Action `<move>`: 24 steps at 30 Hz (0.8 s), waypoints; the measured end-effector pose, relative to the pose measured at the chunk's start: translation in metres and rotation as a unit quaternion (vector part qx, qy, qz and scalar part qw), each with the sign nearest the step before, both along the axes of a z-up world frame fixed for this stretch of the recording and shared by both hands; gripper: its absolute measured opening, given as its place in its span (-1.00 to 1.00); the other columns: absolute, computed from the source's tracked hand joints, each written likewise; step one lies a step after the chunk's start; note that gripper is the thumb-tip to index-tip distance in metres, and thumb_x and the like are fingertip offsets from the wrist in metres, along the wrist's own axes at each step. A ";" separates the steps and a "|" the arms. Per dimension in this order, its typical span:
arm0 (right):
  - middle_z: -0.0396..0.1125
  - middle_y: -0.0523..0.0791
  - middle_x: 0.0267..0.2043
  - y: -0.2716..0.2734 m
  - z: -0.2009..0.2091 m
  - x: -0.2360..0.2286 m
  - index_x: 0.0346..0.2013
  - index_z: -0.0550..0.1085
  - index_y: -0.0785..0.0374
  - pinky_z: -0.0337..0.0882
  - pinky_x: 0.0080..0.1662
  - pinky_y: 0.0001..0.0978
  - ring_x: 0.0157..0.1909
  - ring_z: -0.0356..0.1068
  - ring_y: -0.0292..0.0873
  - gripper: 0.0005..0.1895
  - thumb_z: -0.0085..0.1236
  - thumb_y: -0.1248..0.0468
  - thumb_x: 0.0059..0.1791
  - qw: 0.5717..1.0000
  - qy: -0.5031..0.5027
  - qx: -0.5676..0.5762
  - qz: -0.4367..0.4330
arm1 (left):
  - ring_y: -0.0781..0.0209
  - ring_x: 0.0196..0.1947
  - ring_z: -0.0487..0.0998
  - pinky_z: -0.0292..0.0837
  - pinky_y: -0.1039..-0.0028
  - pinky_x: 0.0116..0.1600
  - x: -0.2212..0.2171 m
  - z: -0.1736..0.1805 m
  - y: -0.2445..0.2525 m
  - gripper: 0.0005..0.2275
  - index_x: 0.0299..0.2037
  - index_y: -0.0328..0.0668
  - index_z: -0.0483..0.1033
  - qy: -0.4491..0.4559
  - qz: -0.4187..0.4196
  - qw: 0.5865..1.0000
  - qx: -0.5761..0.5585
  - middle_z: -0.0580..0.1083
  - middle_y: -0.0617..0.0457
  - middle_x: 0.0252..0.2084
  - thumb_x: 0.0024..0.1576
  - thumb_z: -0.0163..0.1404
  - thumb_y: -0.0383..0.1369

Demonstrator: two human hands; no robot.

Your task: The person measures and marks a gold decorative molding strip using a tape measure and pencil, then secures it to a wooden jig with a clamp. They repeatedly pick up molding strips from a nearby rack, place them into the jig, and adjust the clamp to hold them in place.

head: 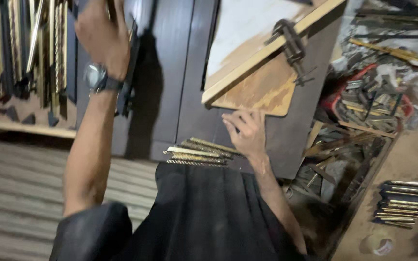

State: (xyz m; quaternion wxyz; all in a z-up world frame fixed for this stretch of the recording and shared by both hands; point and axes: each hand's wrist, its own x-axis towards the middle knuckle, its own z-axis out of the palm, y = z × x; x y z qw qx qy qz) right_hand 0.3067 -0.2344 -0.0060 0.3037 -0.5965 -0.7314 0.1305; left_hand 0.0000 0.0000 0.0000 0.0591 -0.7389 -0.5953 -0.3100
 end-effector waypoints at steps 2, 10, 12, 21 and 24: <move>0.41 -0.18 -0.25 0.005 0.001 0.003 -0.21 0.64 0.15 0.25 0.03 -0.19 -0.08 0.31 -0.08 -0.87 0.34 0.30 -0.05 0.999 0.029 0.016 -0.010 | -0.01 -0.25 0.61 0.47 0.23 -0.15 0.006 0.010 -0.023 -0.86 0.06 -0.29 0.54 -0.116 -0.085 0.989 0.018 0.58 -0.14 -0.18 0.39 0.02 -0.43; 0.30 -0.05 0.18 0.046 0.015 0.022 0.16 0.52 0.22 0.19 0.21 -0.05 0.24 0.21 0.03 -0.61 0.27 0.22 0.05 0.994 -0.064 0.074 -0.058 | -0.09 -0.28 0.58 0.49 0.27 -0.13 0.029 0.024 -0.155 -0.72 0.06 -0.41 0.48 -0.219 -0.129 0.942 -0.220 0.54 -0.24 -0.16 0.13 -0.04 -0.56; 0.23 -0.03 0.34 0.072 0.013 0.030 0.28 0.45 0.25 0.13 0.28 0.01 0.39 0.08 0.07 -0.49 0.24 0.17 0.05 0.990 -0.126 0.040 -0.043 | -0.10 -0.20 0.61 0.51 0.27 -0.08 0.034 0.024 -0.160 -0.72 0.08 -0.41 0.50 -0.203 -0.188 0.938 -0.207 0.54 -0.24 -0.15 0.16 -0.01 -0.56; 0.22 -0.11 0.37 0.057 0.009 0.026 0.27 0.44 0.17 0.09 0.36 0.05 0.50 0.00 0.08 -0.47 0.27 0.09 0.04 0.996 -0.086 -0.011 -0.025 | 0.13 -0.10 0.67 0.56 0.36 0.01 0.068 0.000 -0.165 -0.84 -0.07 -0.29 0.64 -0.361 -0.125 0.880 -0.282 0.61 -0.07 -0.07 0.18 0.19 -0.45; 0.17 -0.05 0.36 0.050 0.011 0.025 0.27 0.41 0.18 0.05 0.37 0.02 0.48 0.01 0.09 -0.43 0.30 0.04 0.03 0.999 -0.035 -0.001 -0.019 | 0.03 -0.29 0.55 0.47 0.29 -0.21 0.099 0.004 -0.148 -0.84 -0.16 -0.27 0.69 -0.303 -0.151 0.880 -0.332 0.48 -0.10 -0.22 0.08 0.21 -0.43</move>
